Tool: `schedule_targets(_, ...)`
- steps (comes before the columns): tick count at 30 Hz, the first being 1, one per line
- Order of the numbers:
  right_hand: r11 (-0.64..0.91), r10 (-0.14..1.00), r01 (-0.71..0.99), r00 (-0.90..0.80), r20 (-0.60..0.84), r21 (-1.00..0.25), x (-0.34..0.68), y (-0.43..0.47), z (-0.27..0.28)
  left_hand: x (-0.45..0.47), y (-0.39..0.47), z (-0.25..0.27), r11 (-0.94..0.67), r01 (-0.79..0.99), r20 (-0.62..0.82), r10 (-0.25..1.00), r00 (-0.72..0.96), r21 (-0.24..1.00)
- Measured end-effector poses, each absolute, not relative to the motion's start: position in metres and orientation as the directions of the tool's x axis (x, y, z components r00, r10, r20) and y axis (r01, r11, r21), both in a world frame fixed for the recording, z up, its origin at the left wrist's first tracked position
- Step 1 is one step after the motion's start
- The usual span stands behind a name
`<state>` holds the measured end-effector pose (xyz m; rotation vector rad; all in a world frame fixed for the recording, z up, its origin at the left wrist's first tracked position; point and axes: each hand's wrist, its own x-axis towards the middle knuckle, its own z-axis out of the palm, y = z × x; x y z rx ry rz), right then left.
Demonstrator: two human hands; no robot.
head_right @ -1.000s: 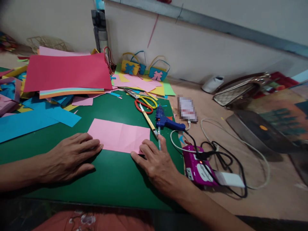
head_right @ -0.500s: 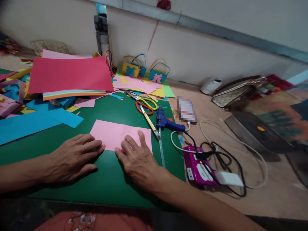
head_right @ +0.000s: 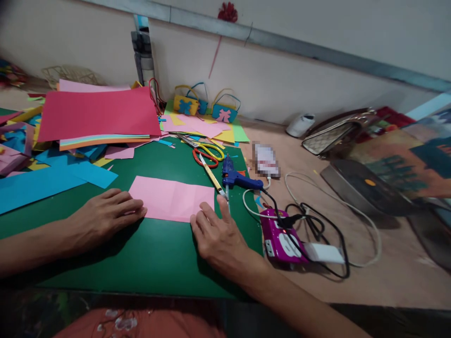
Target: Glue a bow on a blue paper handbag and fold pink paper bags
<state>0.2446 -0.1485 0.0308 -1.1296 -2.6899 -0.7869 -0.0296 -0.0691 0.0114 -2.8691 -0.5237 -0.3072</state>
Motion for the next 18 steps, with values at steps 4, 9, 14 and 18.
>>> schedule_targets(4, 0.570, 0.611, 0.648, -0.745, 0.267, 0.505, 0.238, -0.144, 0.033, -0.030, -0.068, 0.014, -0.909, 0.349, 0.196, 0.309, 0.931, -0.226)
schedule_targets(9, 0.613, 0.613, 0.633, -0.759, 0.221, 0.473, 0.226, -0.140, 0.030, -0.034, -0.069, 0.019, -0.878, 0.413, 0.200, 0.371, 0.907, -0.243)
schedule_targets(14, 0.659, 0.605, 0.641, -0.763, 0.230, 0.394, 0.216, -0.135, 0.029, -0.017, -0.080, 0.025, -0.909, 0.383, 0.239, 0.340, 0.910, -0.164)
schedule_targets(18, 0.612, 0.708, 0.775, -0.626, 0.326, 0.159, 0.229, -0.136, 0.030, -0.004, -0.086, 0.019, -0.956, 0.294, 0.102, 0.293, 0.951, 0.004)
